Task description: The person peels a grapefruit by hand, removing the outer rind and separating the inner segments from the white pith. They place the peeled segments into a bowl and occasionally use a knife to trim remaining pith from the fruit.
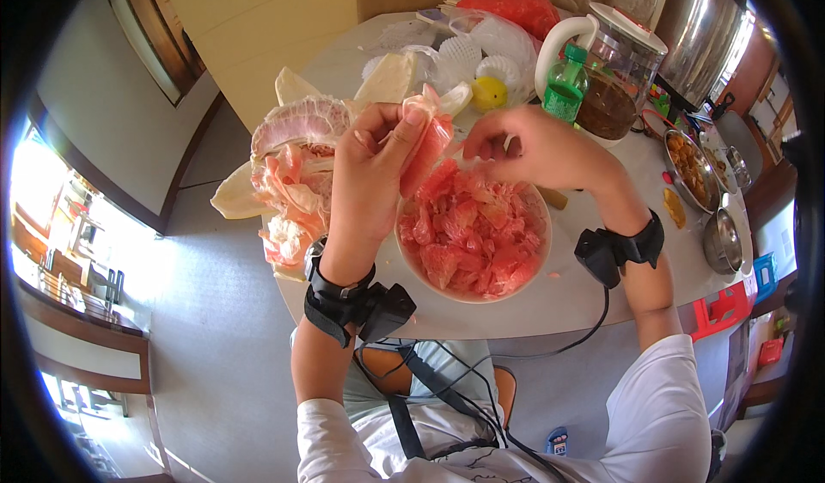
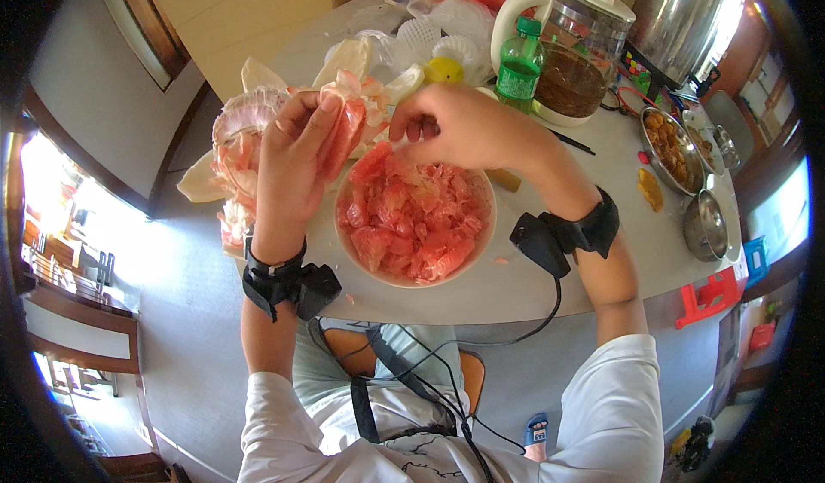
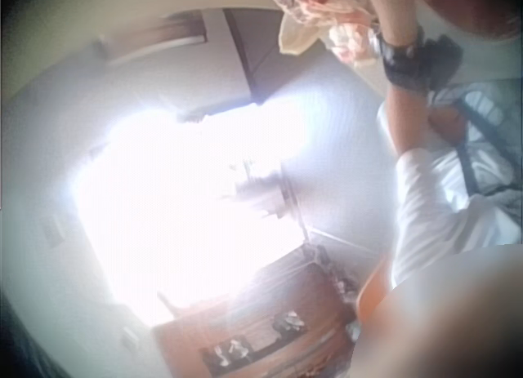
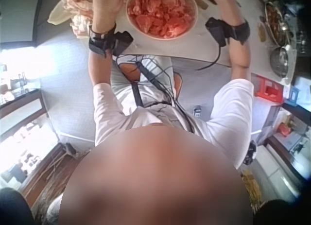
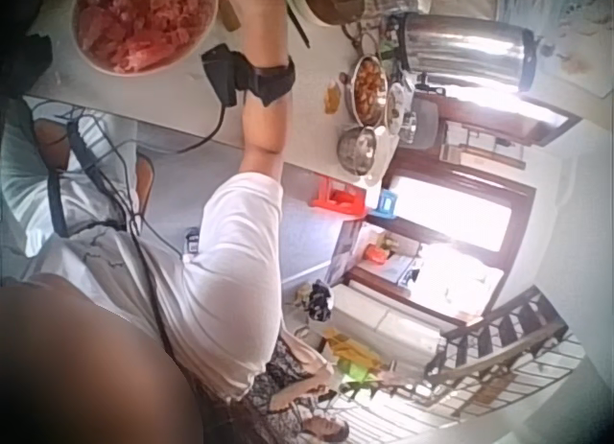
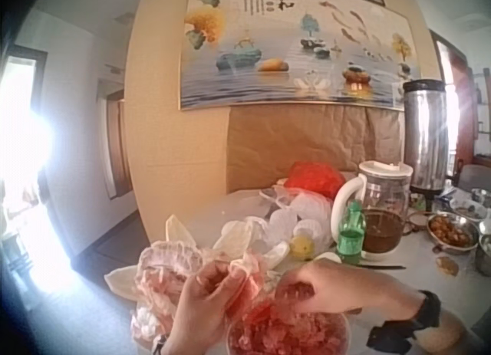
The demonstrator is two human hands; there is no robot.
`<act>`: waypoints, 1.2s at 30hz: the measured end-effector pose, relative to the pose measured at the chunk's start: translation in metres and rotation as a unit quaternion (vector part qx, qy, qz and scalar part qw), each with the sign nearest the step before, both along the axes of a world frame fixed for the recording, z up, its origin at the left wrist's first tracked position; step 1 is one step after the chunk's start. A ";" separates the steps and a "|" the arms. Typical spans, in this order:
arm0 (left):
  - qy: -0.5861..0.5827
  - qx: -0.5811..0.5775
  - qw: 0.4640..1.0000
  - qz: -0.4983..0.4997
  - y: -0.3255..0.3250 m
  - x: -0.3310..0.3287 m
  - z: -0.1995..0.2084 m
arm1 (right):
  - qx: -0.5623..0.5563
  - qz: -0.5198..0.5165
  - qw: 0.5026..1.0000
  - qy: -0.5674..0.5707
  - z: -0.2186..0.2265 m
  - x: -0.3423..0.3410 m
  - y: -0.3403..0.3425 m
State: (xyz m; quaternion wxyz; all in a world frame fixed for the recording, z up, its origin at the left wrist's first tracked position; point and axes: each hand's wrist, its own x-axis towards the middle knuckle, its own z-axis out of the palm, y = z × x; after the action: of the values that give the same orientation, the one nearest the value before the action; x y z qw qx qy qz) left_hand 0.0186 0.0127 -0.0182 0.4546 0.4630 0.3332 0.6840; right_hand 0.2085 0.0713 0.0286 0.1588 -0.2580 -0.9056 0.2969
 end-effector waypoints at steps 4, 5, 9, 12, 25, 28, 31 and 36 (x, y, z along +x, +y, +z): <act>0.139 0.018 0.982 0.126 -0.003 0.004 0.001 | -0.140 -0.074 0.969 0.192 -0.004 -0.008 -0.005; 0.164 0.036 0.975 0.148 -0.004 0.007 0.001 | -0.182 -0.041 0.949 0.254 -0.005 -0.010 -0.009; 0.246 0.088 0.943 0.205 -0.005 0.014 0.006 | 0.016 -0.081 0.978 0.189 -0.015 -0.020 -0.020; 0.211 0.005 0.965 0.159 -0.009 0.013 0.013 | -0.072 -0.079 0.960 0.258 -0.016 -0.023 -0.018; 0.102 0.003 0.995 0.008 0.013 0.002 0.020 | -0.181 -0.095 0.930 0.306 -0.006 -0.013 -0.004; 0.118 0.024 0.993 0.016 0.007 0.004 0.019 | -0.103 -0.096 0.941 0.307 -0.006 -0.014 -0.009; 0.145 0.043 0.988 0.027 0.001 0.009 0.019 | -0.064 -0.111 0.940 0.316 -0.007 -0.015 -0.015; 0.181 0.051 0.979 0.082 -0.004 0.009 0.020 | -0.005 -0.085 0.931 0.355 -0.009 -0.021 -0.015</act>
State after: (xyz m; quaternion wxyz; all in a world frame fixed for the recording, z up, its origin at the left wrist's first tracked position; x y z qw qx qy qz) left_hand 0.0277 0.0084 0.0020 0.3047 0.5732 0.4113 0.6398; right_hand 0.1872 0.0560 0.0196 0.4935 -0.2120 -0.7633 0.3589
